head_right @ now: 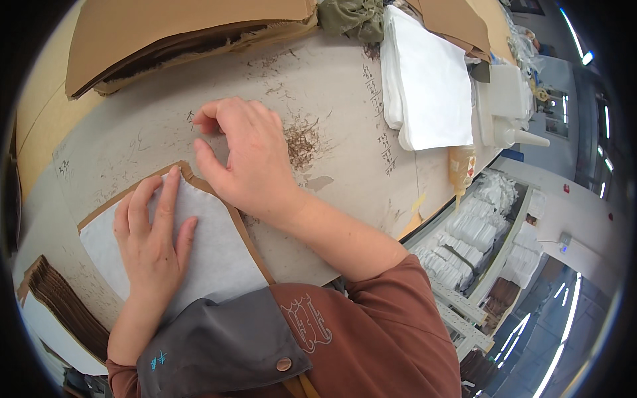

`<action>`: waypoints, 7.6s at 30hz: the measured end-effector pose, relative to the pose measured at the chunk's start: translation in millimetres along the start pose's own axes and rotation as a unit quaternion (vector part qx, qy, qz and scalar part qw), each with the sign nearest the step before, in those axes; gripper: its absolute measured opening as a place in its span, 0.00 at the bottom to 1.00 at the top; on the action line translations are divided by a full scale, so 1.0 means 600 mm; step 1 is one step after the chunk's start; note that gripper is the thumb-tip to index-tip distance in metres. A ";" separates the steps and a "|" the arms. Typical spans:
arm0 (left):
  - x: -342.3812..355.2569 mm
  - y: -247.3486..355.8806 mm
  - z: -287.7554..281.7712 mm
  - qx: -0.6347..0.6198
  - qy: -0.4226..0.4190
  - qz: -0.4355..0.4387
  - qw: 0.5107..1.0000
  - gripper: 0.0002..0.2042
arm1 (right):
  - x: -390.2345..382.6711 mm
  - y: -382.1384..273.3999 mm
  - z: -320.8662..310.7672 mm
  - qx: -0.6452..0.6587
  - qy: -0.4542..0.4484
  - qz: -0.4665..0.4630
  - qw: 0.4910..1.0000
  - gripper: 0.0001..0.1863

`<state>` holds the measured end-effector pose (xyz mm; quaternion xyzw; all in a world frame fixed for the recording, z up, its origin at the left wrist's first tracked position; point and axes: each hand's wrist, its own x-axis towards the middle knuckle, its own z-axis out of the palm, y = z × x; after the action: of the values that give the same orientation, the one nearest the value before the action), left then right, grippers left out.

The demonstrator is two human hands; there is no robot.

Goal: Trimming the edges of leather pieces using scissors after aligning them with paper templates.

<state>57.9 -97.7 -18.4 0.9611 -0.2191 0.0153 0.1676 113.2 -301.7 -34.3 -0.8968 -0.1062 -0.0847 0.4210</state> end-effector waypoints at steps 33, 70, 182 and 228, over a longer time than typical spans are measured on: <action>-0.004 -0.001 0.009 -0.052 -0.100 0.063 0.992 0.47 | 0.000 -0.008 0.001 0.001 -0.011 0.000 1.000 0.09; -0.013 0.018 0.007 -0.040 -0.089 -0.030 0.995 0.46 | -0.001 0.009 0.004 0.032 -0.006 -0.028 0.999 0.06; -0.199 0.159 -0.266 -0.491 0.137 -0.100 0.855 0.04 | -0.232 -0.263 -0.217 0.284 -0.150 0.060 0.945 0.07; -0.208 0.103 -0.280 -0.385 0.045 -0.067 0.919 0.05 | -0.225 -0.231 -0.175 0.377 -0.221 0.108 0.893 0.10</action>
<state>-73.9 -43.1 146.9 0.8329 -0.1353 -0.0382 0.5352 -60.0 -312.4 101.5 -0.6721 -0.1233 0.2085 0.6998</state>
